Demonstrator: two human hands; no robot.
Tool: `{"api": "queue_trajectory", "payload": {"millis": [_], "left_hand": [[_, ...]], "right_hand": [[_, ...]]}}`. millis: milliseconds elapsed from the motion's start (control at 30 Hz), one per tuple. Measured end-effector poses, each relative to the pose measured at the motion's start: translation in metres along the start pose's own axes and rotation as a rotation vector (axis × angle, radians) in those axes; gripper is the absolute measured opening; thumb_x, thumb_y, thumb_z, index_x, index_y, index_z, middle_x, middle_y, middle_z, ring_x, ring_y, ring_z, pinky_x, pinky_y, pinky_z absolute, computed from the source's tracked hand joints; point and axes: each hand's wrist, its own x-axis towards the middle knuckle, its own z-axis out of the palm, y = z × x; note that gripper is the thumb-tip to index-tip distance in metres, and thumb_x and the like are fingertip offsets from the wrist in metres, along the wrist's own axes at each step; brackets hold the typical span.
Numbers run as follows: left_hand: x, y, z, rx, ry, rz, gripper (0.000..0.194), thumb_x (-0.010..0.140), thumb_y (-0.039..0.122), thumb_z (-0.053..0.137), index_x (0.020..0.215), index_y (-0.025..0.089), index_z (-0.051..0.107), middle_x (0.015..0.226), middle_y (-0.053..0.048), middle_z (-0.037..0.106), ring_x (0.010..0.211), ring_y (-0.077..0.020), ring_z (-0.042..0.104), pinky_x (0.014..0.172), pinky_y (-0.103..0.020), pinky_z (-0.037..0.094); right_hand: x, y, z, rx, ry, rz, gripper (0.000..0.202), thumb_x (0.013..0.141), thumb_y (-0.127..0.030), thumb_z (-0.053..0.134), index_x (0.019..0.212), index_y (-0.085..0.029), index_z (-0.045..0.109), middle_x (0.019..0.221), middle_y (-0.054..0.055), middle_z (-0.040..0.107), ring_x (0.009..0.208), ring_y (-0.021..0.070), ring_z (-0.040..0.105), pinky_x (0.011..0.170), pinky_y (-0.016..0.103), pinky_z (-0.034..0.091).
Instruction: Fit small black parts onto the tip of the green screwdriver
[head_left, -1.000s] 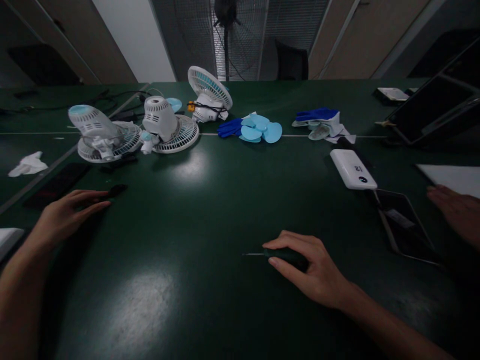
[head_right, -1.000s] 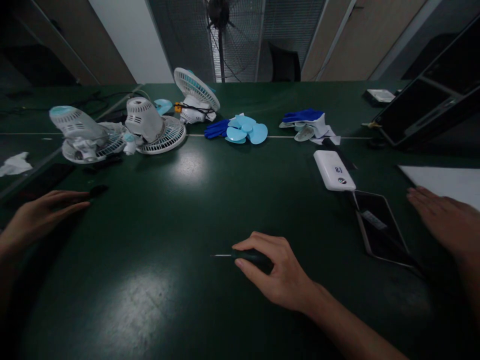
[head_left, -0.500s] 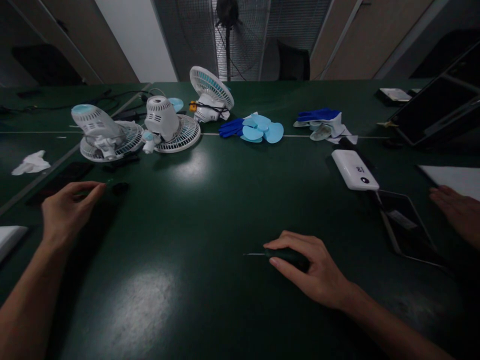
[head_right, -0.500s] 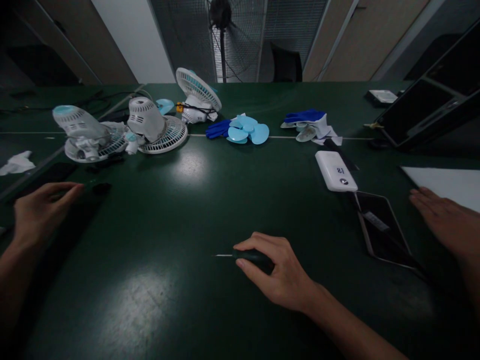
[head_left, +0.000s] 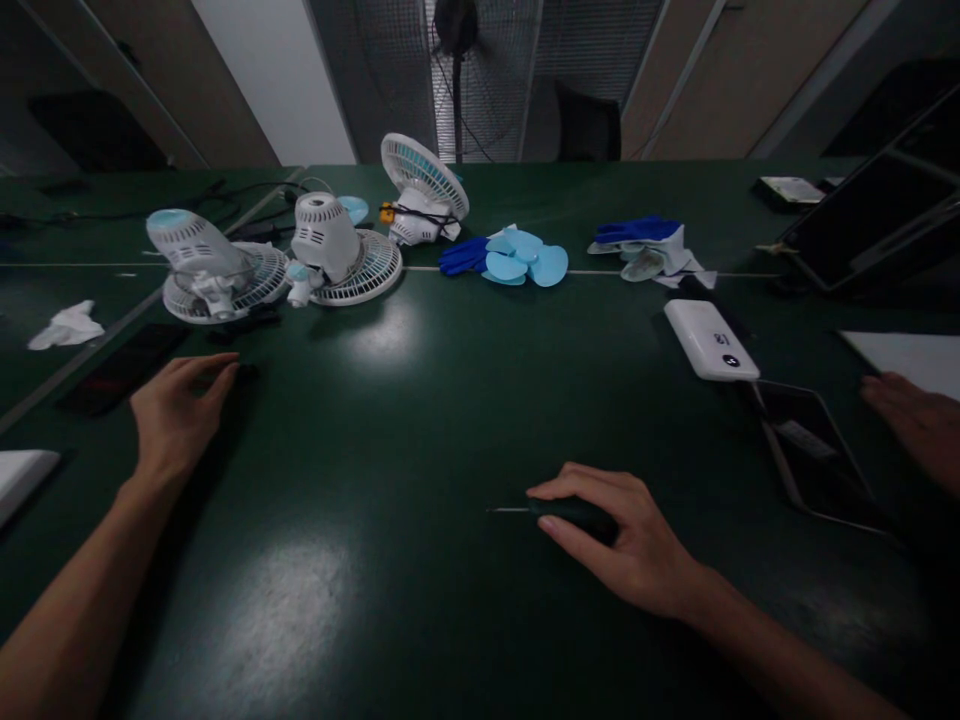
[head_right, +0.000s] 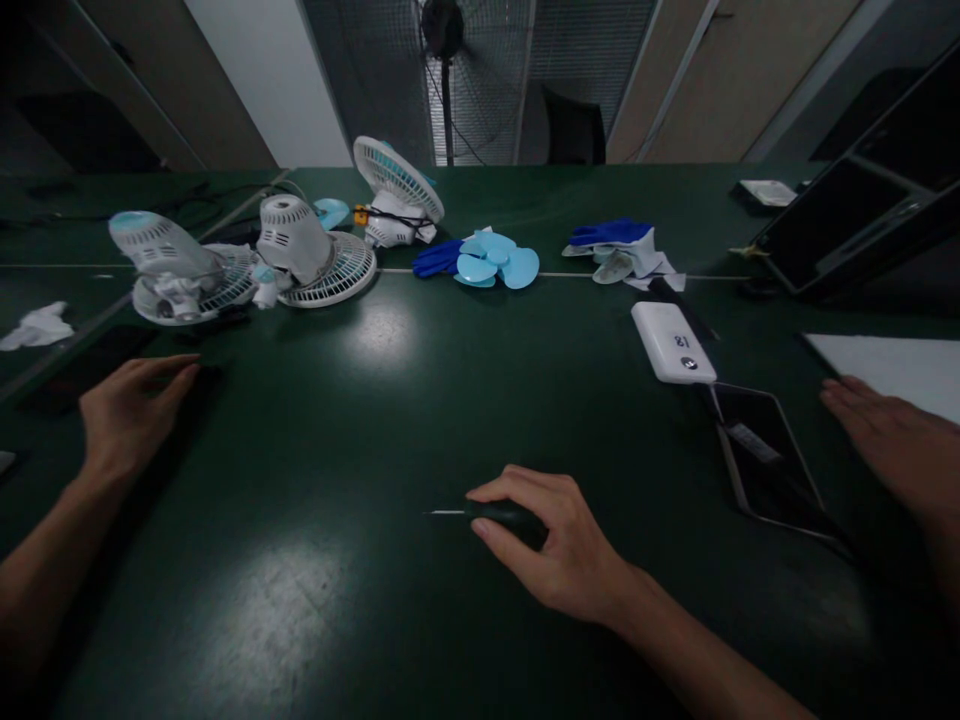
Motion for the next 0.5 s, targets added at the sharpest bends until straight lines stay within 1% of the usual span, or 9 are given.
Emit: {"api": "queue_trajectory", "payload": {"millis": [100, 200, 267, 367, 500], "left_hand": [[0.0, 0.0, 0.001, 0.021, -0.009, 0.051, 0.047, 0.091, 0.05, 0.059, 0.123, 0.018, 0.074, 0.12, -0.009, 0.069, 0.086, -0.0187, 0.064, 0.087, -0.03, 0.052], [-0.001, 0.0, -0.001, 0.023, 0.011, 0.049, 0.051, 0.092, 0.052, 0.057, 0.124, 0.016, 0.074, 0.124, -0.011, 0.067, 0.095, -0.0218, 0.064, 0.089, -0.031, 0.051], [-0.001, -0.003, -0.001, 0.012, -0.009, 0.027, 0.051, 0.091, 0.051, 0.057, 0.123, 0.015, 0.074, 0.124, -0.011, 0.069, 0.097, -0.0229, 0.064, 0.089, -0.031, 0.051], [0.0, -0.009, -0.002, -0.012, -0.074, -0.033, 0.05, 0.089, 0.051, 0.059, 0.123, 0.018, 0.074, 0.118, -0.007, 0.073, 0.086, -0.0206, 0.065, 0.078, -0.028, 0.051], [0.001, -0.015, -0.005, -0.044, -0.131, -0.144, 0.054, 0.086, 0.056, 0.062, 0.124, 0.02, 0.074, 0.106, -0.005, 0.076, 0.074, -0.0187, 0.063, 0.063, -0.024, 0.045]], "right_hand": [[0.0, 0.0, -0.001, 0.012, -0.012, -0.002, 0.022, 0.099, -0.025, 0.064, 0.121, -0.024, 0.07, 0.105, 0.004, 0.076, 0.096, 0.0227, 0.072, 0.076, 0.033, 0.054], [-0.002, 0.0, -0.001, 0.002, -0.001, -0.003, 0.023, 0.099, -0.025, 0.065, 0.121, -0.025, 0.07, 0.105, 0.004, 0.076, 0.094, 0.0221, 0.072, 0.076, 0.033, 0.054], [-0.002, 0.001, 0.0, -0.002, -0.006, 0.002, 0.023, 0.099, -0.024, 0.065, 0.121, -0.025, 0.07, 0.105, 0.004, 0.076, 0.092, 0.0214, 0.072, 0.078, 0.033, 0.053], [-0.002, 0.0, 0.0, 0.0, -0.02, 0.018, 0.022, 0.099, -0.025, 0.066, 0.12, -0.025, 0.07, 0.102, 0.003, 0.076, 0.091, 0.0213, 0.072, 0.08, 0.034, 0.053], [0.0, -0.003, -0.001, -0.012, 0.004, 0.008, 0.021, 0.098, -0.024, 0.066, 0.118, -0.024, 0.071, 0.103, 0.004, 0.076, 0.092, 0.0222, 0.073, 0.077, 0.034, 0.053]]}}
